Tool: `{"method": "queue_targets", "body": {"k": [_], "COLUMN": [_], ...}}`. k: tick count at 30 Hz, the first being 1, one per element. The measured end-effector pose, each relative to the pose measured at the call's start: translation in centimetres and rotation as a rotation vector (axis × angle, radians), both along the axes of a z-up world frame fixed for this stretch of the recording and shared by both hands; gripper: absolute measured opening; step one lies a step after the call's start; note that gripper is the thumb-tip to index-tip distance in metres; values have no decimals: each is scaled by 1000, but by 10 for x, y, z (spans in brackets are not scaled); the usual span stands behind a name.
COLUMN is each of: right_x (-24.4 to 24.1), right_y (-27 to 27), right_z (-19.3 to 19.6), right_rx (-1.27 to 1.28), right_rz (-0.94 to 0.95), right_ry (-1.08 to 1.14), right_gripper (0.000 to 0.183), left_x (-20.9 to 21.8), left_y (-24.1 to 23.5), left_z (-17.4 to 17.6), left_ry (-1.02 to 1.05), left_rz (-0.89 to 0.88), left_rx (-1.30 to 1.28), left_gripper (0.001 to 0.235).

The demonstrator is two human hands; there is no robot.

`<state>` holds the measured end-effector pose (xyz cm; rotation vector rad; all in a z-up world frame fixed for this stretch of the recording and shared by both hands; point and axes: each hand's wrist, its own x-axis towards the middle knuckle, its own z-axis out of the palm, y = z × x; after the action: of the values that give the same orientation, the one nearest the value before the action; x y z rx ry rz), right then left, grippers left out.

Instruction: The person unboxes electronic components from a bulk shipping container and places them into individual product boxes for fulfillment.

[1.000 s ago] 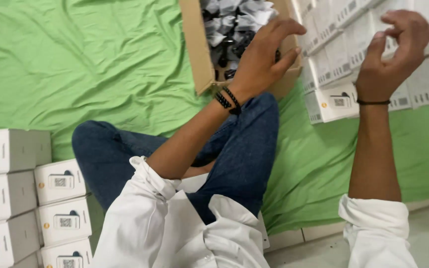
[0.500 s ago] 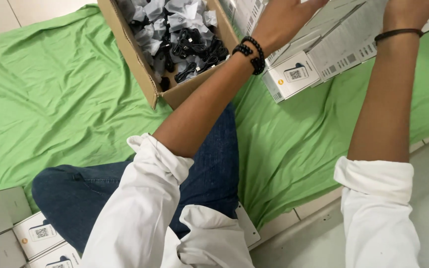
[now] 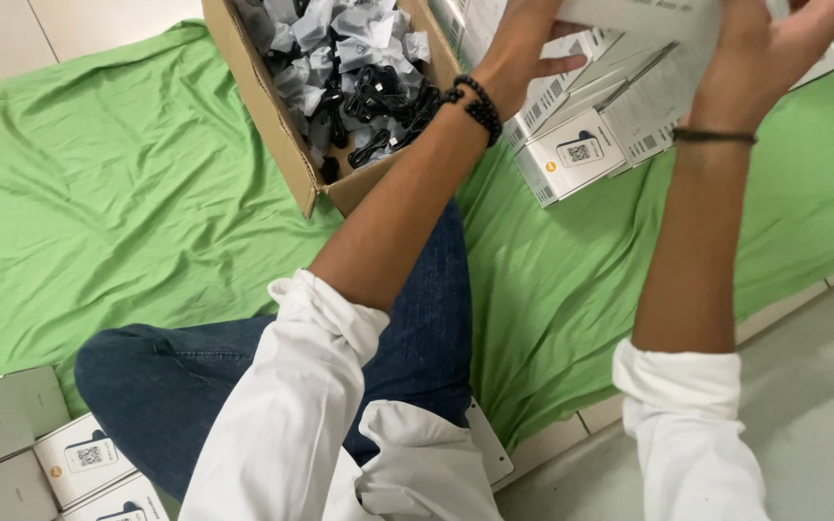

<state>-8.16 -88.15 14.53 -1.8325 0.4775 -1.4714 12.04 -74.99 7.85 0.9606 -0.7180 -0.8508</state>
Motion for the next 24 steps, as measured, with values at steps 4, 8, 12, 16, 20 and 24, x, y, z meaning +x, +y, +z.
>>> {"method": "queue_targets", "body": {"k": [4,8,12,16,20,24], "right_x": [23,48,74,117,154,174], "right_y": [100,188,230,280,336,392], "right_z": [-6,-11,-46,-46,-62,-81], "right_rx": [30,191,196,-406,-972,-1105], "right_rz": [136,430,584,487,609,771], "right_ry": [-57,-68,-10,377,588,599], "right_gripper": [47,35,35,81,109,111], "left_x": [10,42,74,90,96,93], "left_y": [72,162,269,367,448,507], "left_z": [26,17,-19,-40,-64,-92], "left_ry": [101,259,284,320,377,433], "left_rz": [79,162,192,313,421,471], "left_rx": [102,137,67,173,382,462], "left_gripper": [85,100,108,112,112,114]}}
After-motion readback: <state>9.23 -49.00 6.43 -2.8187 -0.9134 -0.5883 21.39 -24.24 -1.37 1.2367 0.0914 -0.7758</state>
